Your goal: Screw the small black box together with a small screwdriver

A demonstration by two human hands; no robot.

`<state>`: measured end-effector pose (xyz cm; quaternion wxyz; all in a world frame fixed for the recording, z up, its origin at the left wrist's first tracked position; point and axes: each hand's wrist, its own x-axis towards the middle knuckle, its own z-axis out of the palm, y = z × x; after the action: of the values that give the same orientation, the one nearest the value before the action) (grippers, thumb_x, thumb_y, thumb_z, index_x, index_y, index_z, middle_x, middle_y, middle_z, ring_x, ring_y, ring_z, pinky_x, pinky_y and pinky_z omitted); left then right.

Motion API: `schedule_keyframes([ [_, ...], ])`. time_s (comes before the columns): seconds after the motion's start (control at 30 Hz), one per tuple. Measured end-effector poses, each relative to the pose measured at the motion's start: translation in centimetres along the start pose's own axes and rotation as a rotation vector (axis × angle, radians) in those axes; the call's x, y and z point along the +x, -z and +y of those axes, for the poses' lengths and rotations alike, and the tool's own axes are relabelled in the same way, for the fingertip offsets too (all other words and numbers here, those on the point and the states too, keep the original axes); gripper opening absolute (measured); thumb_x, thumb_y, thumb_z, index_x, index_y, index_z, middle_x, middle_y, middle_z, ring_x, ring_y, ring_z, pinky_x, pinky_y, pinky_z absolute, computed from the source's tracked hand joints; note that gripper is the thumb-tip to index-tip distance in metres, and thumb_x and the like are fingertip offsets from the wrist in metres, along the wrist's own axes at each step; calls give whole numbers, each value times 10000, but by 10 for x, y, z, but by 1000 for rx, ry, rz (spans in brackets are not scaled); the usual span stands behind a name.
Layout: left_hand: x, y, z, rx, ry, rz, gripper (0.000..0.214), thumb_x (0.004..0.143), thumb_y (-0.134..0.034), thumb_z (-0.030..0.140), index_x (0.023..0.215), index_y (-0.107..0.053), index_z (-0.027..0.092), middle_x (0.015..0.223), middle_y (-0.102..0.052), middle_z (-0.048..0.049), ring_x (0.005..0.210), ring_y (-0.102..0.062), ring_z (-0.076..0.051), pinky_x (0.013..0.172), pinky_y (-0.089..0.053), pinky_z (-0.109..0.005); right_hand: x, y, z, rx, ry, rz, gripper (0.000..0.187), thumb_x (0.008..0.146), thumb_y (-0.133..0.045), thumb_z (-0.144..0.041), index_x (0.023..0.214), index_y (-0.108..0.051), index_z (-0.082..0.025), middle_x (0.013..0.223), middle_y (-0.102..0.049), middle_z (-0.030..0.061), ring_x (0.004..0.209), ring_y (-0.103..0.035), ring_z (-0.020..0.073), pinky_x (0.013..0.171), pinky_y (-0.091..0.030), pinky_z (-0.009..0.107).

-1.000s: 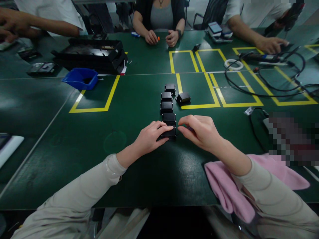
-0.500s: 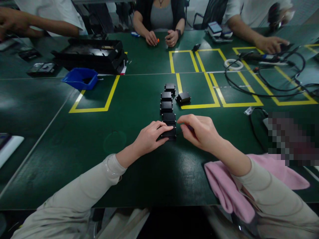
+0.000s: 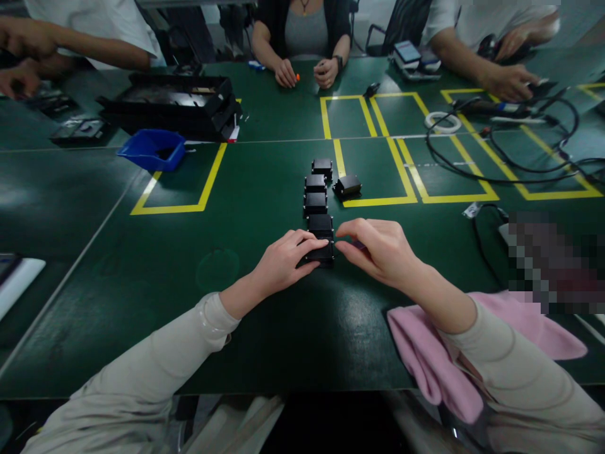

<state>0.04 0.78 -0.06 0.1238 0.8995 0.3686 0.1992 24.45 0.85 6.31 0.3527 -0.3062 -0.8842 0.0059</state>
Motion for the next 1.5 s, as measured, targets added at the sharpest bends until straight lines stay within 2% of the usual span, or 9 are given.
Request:
schedule_keyframes([
  [0.13,0,-1,0,5,-7,4,423,974,-654,271,1384,-557,237,1260,-639,-93,1122,-606,-268,941,-557,-433,-1,0,0,3,-30,0,190,1021,-429,-209,1013,-617,-181,684,-669,3,532,-563,124,571,-402,243],
  [0.3,0,-1,0,2,-11,14,422,974,-652,265,1385,-561,237,1250,-644,-92,1122,-611,-263,938,-561,-425,-1,-1,0,2,-10,4,186,1039,-470,-275,985,-619,-178,676,-669,5,549,-585,133,569,-403,247],
  [0.47,0,-1,0,-3,-5,4,430,975,-655,264,1392,-553,237,1274,-637,-91,1145,-603,-264,951,-555,-426,-1,-2,0,11,-39,13,186,1018,-436,-208,1015,-621,-184,703,-686,8,550,-580,130,585,-408,249],
  [0.67,0,0,0,2,4,-3,420,980,-649,268,1387,-553,232,1262,-637,-92,1112,-603,-263,926,-558,-422,-1,-1,1,24,-25,-9,205,1041,-456,-279,977,-624,-181,677,-666,13,562,-587,147,576,-406,259],
  [0.87,0,0,0,1,8,-19,424,990,-630,283,1404,-547,244,1287,-642,-98,1136,-610,-268,939,-553,-432,-3,-4,2,-22,-68,4,208,1031,-429,-241,1091,-619,-182,712,-687,13,572,-621,145,580,-422,254],
  [1.17,1,4,2,13,-12,-27,399,986,-638,285,1373,-578,211,1250,-677,-100,1121,-629,-261,947,-537,-414,-2,-1,4,-18,-8,54,177,1030,-471,-230,927,-608,-184,666,-642,-1,519,-537,121,552,-384,247],
  [1.37,-2,8,0,70,-34,-29,396,980,-639,293,1363,-584,206,1238,-671,-99,1071,-624,-259,911,-522,-402,-5,-4,7,33,-104,-4,237,1047,-472,-322,926,-627,-190,671,-640,3,536,-545,120,563,-381,243],
  [1.5,-2,12,-1,99,-47,-29,399,985,-615,296,1375,-582,216,1238,-661,-106,1096,-617,-267,924,-512,-413,-6,-6,9,109,-174,-24,206,1037,-494,-318,938,-624,-193,729,-675,9,553,-581,115,569,-400,231],
])
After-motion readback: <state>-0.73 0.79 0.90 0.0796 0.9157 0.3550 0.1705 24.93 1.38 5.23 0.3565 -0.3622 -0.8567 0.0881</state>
